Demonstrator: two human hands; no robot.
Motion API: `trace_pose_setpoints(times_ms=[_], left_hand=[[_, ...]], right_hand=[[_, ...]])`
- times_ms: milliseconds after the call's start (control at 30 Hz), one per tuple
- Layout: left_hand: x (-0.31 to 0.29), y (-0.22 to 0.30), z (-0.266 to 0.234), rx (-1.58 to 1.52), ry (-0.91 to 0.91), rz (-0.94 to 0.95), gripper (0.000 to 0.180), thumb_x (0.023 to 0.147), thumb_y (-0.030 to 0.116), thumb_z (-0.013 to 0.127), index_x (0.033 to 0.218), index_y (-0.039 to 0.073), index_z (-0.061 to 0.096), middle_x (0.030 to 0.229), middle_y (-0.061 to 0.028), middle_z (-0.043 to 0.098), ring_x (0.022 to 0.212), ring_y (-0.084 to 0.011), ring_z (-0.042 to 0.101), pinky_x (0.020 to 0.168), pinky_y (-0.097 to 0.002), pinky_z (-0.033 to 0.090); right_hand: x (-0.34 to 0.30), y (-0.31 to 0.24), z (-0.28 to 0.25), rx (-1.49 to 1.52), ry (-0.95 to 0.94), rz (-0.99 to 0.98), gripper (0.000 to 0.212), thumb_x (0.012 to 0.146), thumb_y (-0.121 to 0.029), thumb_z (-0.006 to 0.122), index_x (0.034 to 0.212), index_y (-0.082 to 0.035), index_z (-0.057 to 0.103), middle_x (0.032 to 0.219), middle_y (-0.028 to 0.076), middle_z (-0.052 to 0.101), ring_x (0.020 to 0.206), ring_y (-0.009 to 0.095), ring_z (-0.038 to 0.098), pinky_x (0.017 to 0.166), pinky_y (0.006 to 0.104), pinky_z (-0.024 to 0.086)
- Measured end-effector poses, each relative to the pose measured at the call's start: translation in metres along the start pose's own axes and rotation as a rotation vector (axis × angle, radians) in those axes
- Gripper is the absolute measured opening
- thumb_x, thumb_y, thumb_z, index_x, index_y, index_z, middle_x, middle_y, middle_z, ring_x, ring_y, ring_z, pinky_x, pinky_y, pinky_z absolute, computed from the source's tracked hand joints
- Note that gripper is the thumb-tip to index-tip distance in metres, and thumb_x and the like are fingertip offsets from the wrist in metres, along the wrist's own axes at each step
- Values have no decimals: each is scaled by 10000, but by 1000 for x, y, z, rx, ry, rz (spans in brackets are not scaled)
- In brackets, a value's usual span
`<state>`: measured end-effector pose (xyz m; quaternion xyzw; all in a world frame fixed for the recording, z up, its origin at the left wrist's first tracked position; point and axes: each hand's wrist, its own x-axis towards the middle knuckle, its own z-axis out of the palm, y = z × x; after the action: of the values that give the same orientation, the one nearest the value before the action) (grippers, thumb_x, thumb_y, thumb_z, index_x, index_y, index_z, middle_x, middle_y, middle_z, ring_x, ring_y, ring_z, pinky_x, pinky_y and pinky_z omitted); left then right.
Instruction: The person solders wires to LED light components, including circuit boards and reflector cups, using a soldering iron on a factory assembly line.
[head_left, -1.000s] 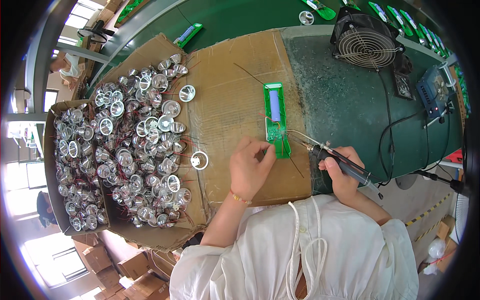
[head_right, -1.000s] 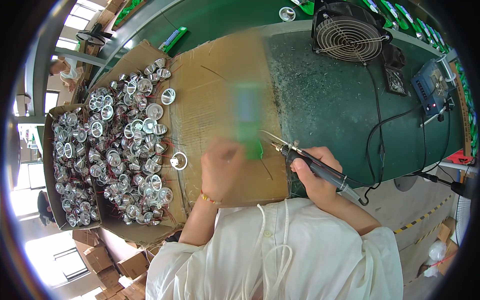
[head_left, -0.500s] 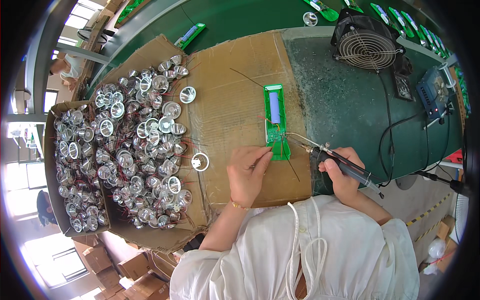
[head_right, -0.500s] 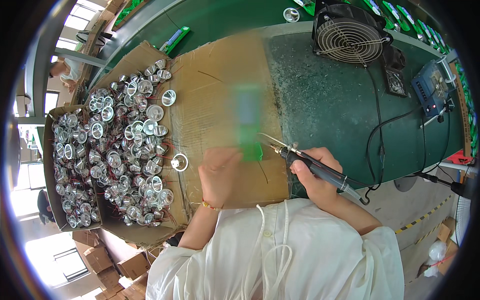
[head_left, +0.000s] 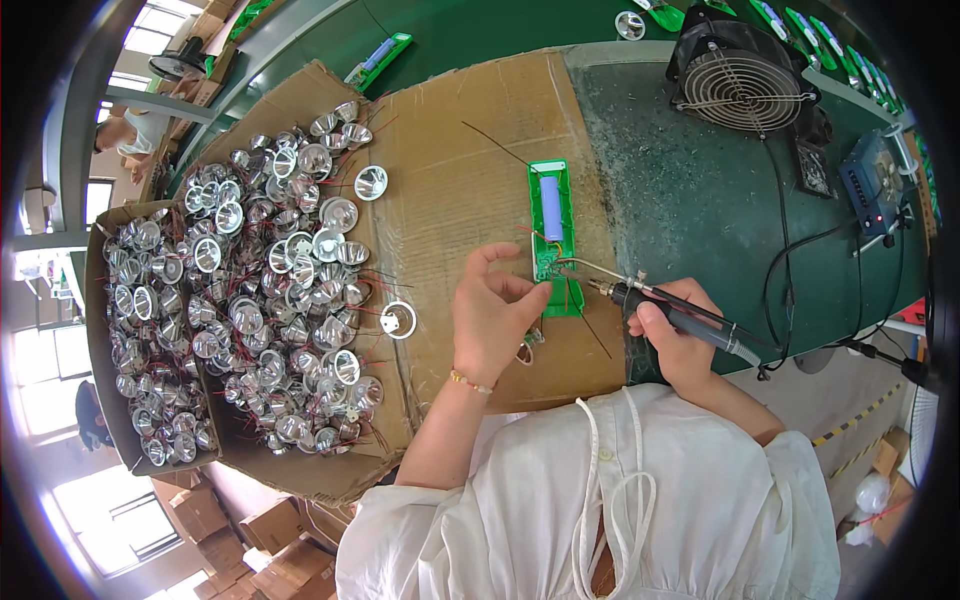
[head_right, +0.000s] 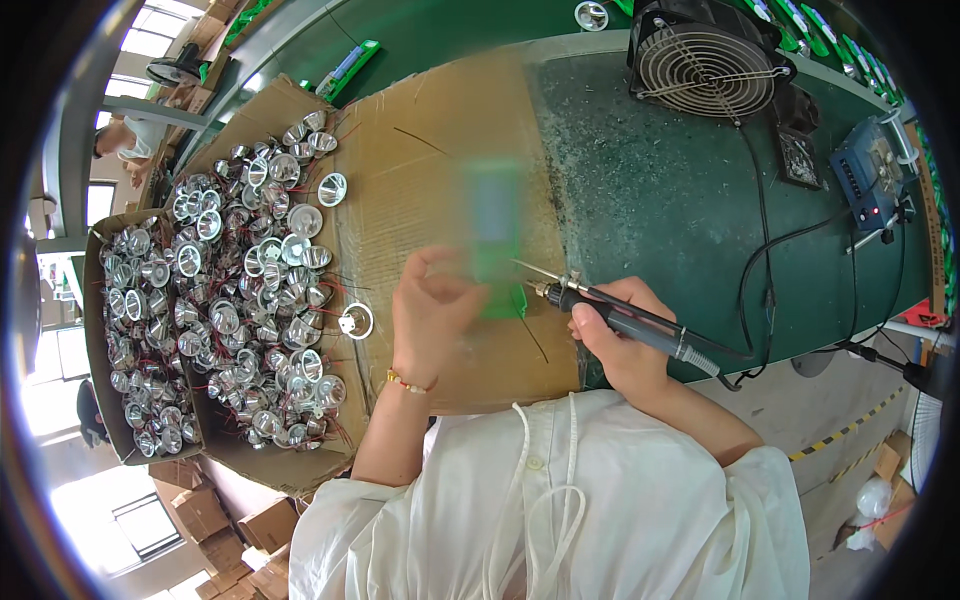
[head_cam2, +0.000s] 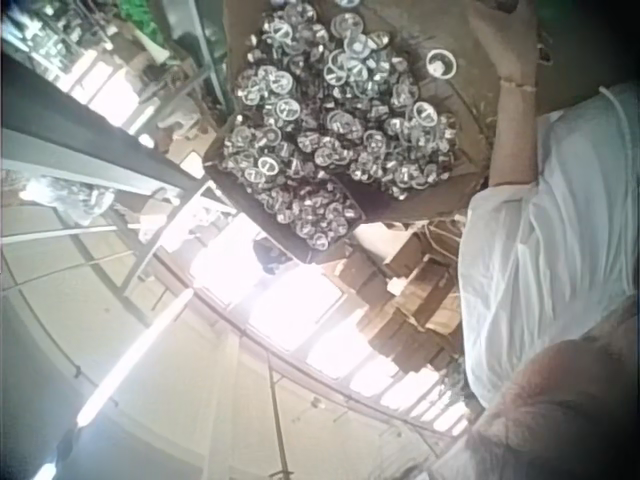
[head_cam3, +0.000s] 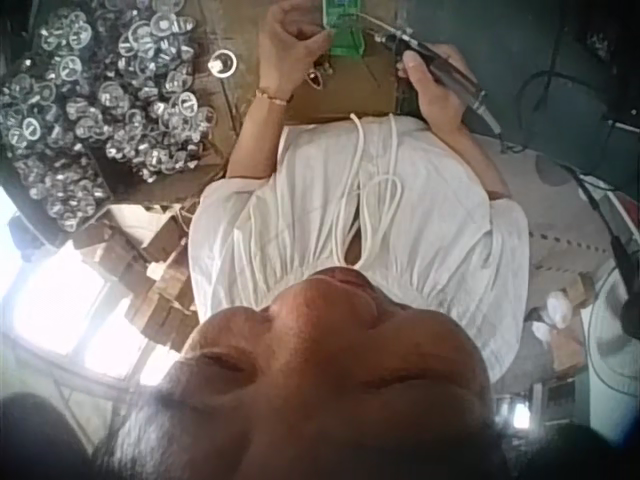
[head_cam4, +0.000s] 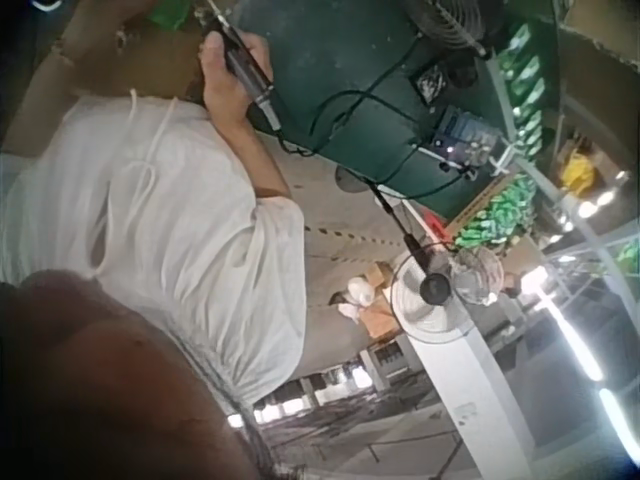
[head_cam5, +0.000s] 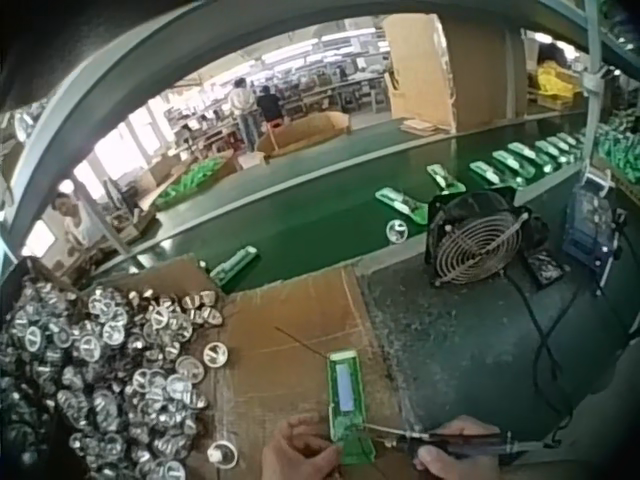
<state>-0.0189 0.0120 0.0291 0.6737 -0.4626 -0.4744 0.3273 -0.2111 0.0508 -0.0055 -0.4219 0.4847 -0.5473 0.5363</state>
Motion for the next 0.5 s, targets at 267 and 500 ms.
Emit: trace_pose_setpoints(times_ms=[267,500], left_hand=[[0,-2,1,12,-4,-14,421,720,39,669,1066,8,431,648,-58,617,520,-81,541,462,-220,413],[8,-7,0,-5,-4,-18,416,722,44,671,1061,5,431,651,-59,617,520,-78,534,464,-223,410]], right_hand=[[0,0,-1,-36,-26,34,136,802,-52,609,848,26,507,703,90,600,614,102,578,545,241,488],[1,2,2,62,26,70,147,822,-83,606,857,23,511,720,87,599,620,105,585,555,241,499]])
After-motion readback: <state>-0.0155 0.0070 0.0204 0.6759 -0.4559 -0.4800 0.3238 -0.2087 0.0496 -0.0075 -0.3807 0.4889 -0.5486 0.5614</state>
